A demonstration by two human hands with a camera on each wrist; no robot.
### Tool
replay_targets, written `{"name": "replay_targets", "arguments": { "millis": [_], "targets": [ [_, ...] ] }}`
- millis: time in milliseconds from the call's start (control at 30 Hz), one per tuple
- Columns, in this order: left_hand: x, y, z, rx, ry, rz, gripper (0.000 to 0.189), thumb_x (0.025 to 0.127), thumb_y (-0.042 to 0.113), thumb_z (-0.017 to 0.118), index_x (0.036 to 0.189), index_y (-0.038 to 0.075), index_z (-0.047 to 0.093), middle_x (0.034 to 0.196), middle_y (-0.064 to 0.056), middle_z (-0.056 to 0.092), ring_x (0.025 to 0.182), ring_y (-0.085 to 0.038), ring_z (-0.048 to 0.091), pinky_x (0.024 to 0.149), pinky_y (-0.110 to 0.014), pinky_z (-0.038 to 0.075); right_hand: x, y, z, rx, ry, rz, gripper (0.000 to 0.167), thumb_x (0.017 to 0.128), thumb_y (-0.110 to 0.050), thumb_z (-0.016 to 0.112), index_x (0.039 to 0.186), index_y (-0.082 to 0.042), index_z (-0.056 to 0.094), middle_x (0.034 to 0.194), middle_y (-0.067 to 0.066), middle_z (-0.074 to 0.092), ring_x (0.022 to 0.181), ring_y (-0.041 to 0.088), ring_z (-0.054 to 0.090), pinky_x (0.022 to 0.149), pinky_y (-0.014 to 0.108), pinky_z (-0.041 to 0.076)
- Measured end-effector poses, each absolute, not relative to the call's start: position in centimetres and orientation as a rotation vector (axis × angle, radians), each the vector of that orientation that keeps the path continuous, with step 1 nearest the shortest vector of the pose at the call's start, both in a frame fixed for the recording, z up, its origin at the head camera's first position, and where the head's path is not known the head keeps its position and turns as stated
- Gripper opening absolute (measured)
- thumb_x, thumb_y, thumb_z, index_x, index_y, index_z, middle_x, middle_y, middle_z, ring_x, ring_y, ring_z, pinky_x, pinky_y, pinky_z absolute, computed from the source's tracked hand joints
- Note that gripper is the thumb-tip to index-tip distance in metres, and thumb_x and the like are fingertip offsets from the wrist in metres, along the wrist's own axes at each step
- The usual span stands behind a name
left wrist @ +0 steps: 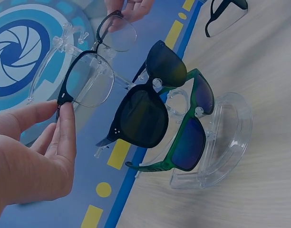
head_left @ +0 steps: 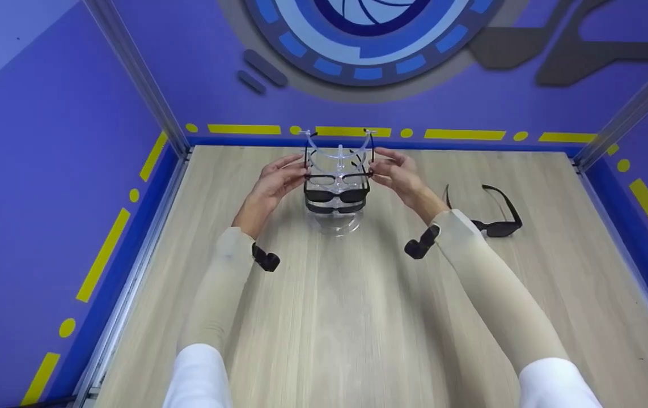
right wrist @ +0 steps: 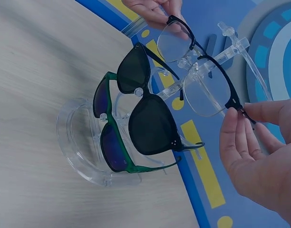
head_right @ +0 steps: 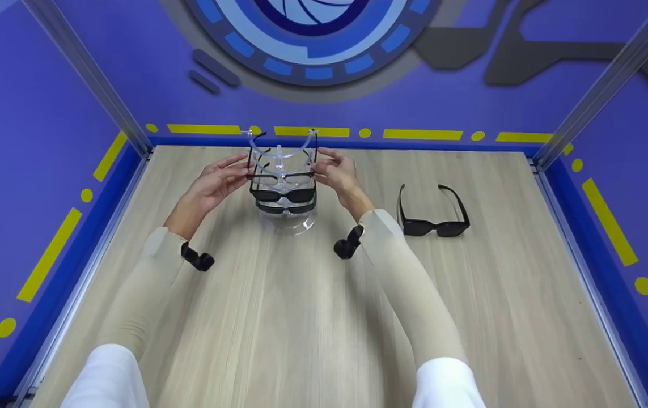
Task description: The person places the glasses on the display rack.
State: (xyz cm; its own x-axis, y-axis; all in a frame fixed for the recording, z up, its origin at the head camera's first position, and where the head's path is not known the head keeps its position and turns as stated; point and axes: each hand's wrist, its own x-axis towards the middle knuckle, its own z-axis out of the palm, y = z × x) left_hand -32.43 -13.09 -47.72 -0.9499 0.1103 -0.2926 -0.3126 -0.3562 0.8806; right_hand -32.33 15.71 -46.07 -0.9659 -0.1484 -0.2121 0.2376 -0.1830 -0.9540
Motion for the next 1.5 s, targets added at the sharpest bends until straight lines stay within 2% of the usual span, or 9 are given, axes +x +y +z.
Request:
{"name": "replay_targets", "arguments": {
  "millis": [167, 367, 467, 633, 833, 1033, 1267, 1367, 1500],
  "targets": [
    [-32.6, -13.1, -48.1, -0.312, 1.606, 2.387, 0.051, 0.093, -0.008, 0.067, 0.142, 0.005, 0.060, 0.134, -0.015, 0.068, 0.089, -0.012, 0.075, 0.081, -0.023, 0.061, -32.4, 15.4, -46.4, 0.127, 1.750, -2.256, 0.052, 0.101, 0.004, 0.054, 0.152, 0.001, 0.042, 0.094, -0.003, 0.069, 0.090, 0.009, 0.065, 0.094, 0.029, 0.055],
    [-32.7, -13.1, -48.2, -0.299, 1.609, 2.400, 0.051, 0.092, -0.009, 0.067, 0.141, 0.004, 0.060, 0.124, -0.011, 0.074, 0.090, -0.013, 0.075, 0.087, -0.026, 0.061, -32.6, 15.4, -46.9, 0.104, 1.764, -2.222, 0.055, 0.101, 0.007, 0.051, 0.154, 0.001, 0.039, 0.103, -0.003, 0.067, 0.098, 0.009, 0.064, 0.104, 0.032, 0.051],
    [-32.6, -13.1, -48.3, -0.289, 1.609, 2.396, 0.051, 0.093, -0.009, 0.066, 0.142, 0.003, 0.059, 0.115, -0.008, 0.077, 0.089, -0.012, 0.075, 0.088, -0.026, 0.061, -32.7, 15.3, -47.0, 0.113, 1.775, -2.200, 0.056, 0.101, 0.006, 0.052, 0.155, 0.001, 0.038, 0.107, 0.000, 0.064, 0.102, 0.011, 0.062, 0.108, 0.034, 0.049],
    [-32.6, -13.0, -48.4, -0.283, 1.596, 2.398, 0.053, 0.093, -0.010, 0.065, 0.144, 0.002, 0.057, 0.100, -0.001, 0.078, 0.085, -0.010, 0.074, 0.080, -0.023, 0.061, -32.6, 15.4, -47.0, 0.122, 1.785, -2.177, 0.055, 0.101, 0.006, 0.052, 0.154, 0.001, 0.038, 0.109, 0.000, 0.063, 0.101, 0.011, 0.061, 0.106, 0.034, 0.049],
    [-32.5, -13.0, -48.3, -0.267, 1.602, 2.392, 0.052, 0.093, -0.009, 0.066, 0.143, 0.002, 0.057, 0.101, -0.001, 0.078, 0.087, -0.012, 0.075, 0.080, -0.022, 0.061, -32.7, 15.6, -46.9, 0.110, 1.789, -2.166, 0.054, 0.101, 0.006, 0.053, 0.153, 0.002, 0.040, 0.102, -0.003, 0.066, 0.097, 0.010, 0.062, 0.102, 0.033, 0.050],
    [-32.3, -12.8, -48.2, -0.285, 1.615, 2.378, 0.050, 0.094, -0.008, 0.066, 0.141, 0.003, 0.059, 0.100, -0.001, 0.078, 0.086, -0.011, 0.075, 0.079, -0.022, 0.061, -32.4, 15.8, -47.0, 0.101, 1.786, -2.129, 0.053, 0.102, 0.004, 0.052, 0.153, 0.002, 0.039, 0.112, 0.003, 0.062, 0.099, 0.012, 0.061, 0.096, 0.028, 0.051],
    [-32.3, -12.9, -48.4, -0.289, 1.614, 2.378, 0.048, 0.093, -0.007, 0.067, 0.139, 0.003, 0.061, 0.103, -0.003, 0.078, 0.087, -0.012, 0.075, 0.078, -0.022, 0.061, -32.5, 16.1, -47.3, 0.105, 1.802, -2.110, 0.050, 0.104, 0.002, 0.049, 0.153, 0.002, 0.039, 0.123, 0.008, 0.058, 0.106, 0.015, 0.059, 0.114, 0.039, 0.044],
    [-32.3, -13.0, -48.5, -0.297, 1.622, 2.372, 0.047, 0.093, -0.007, 0.068, 0.138, 0.004, 0.062, 0.103, -0.002, 0.077, 0.088, -0.012, 0.074, 0.079, -0.022, 0.061, -32.5, 16.2, -47.4, 0.105, 1.783, -2.124, 0.050, 0.104, 0.002, 0.048, 0.153, 0.003, 0.039, 0.122, 0.008, 0.059, 0.105, 0.015, 0.059, 0.118, 0.042, 0.041],
    [-32.1, -13.2, -48.5, -0.300, 1.641, 2.354, 0.047, 0.093, -0.005, 0.069, 0.139, 0.005, 0.062, 0.113, -0.007, 0.075, 0.092, -0.012, 0.073, 0.083, -0.023, 0.061, -32.5, 16.5, -47.4, 0.104, 1.766, -2.136, 0.050, 0.104, 0.001, 0.049, 0.153, 0.003, 0.039, 0.114, 0.004, 0.065, 0.097, 0.011, 0.062, 0.107, 0.034, 0.049]
  ]
}}
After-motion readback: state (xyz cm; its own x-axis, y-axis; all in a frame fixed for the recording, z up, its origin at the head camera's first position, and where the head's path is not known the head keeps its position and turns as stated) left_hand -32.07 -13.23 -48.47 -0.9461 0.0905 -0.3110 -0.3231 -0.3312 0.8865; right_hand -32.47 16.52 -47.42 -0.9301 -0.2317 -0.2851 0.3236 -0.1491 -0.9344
